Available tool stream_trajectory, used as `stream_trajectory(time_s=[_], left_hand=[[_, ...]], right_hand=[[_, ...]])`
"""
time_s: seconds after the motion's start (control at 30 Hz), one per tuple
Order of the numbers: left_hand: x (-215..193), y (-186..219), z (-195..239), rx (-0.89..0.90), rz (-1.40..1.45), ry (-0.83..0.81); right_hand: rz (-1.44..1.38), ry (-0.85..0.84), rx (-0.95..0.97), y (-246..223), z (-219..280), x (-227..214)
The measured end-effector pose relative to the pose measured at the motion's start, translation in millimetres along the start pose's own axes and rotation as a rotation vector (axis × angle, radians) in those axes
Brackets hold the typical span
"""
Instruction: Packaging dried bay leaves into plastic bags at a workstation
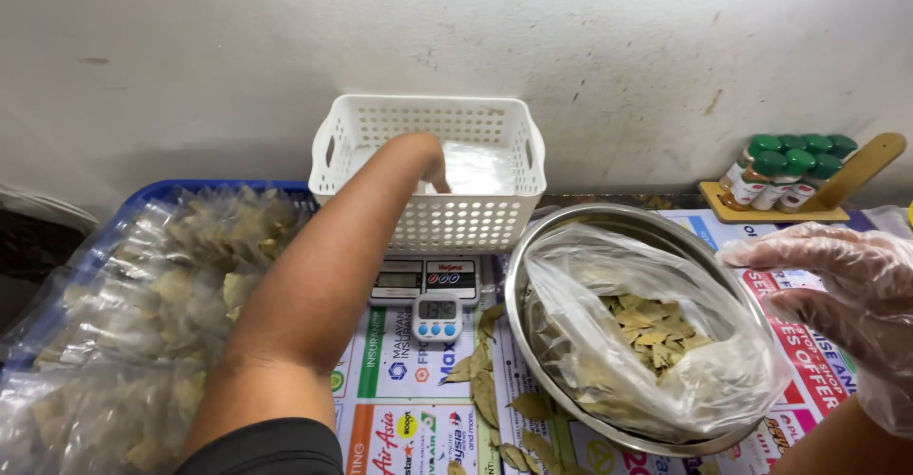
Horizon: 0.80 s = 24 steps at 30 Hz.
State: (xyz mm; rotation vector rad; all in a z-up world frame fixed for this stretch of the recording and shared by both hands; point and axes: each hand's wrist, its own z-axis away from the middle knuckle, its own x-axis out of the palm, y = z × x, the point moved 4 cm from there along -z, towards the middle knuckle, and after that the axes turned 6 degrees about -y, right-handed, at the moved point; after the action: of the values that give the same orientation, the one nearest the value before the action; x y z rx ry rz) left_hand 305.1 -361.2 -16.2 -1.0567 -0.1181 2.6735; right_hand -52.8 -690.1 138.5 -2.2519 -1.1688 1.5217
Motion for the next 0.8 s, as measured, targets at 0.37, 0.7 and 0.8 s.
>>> stream_trajectory(time_s=[0.37,0.7,0.8], left_hand=[[3.0,-42.0,57.6,-0.133,0.438,0.487],[40.8,-18.0,236.6,0.573,0.77,1.136],[74.0,20.0,289.7,0.772,0.342,1.404]], right_hand=[[-0.476,-0.104,0.195,20.2,18.4,4.9],[0.191,-0.003,-0.012,-35.4,4.6,33.0],[0.208,0.081,-0.259,-65.4,-3.9,66.3]])
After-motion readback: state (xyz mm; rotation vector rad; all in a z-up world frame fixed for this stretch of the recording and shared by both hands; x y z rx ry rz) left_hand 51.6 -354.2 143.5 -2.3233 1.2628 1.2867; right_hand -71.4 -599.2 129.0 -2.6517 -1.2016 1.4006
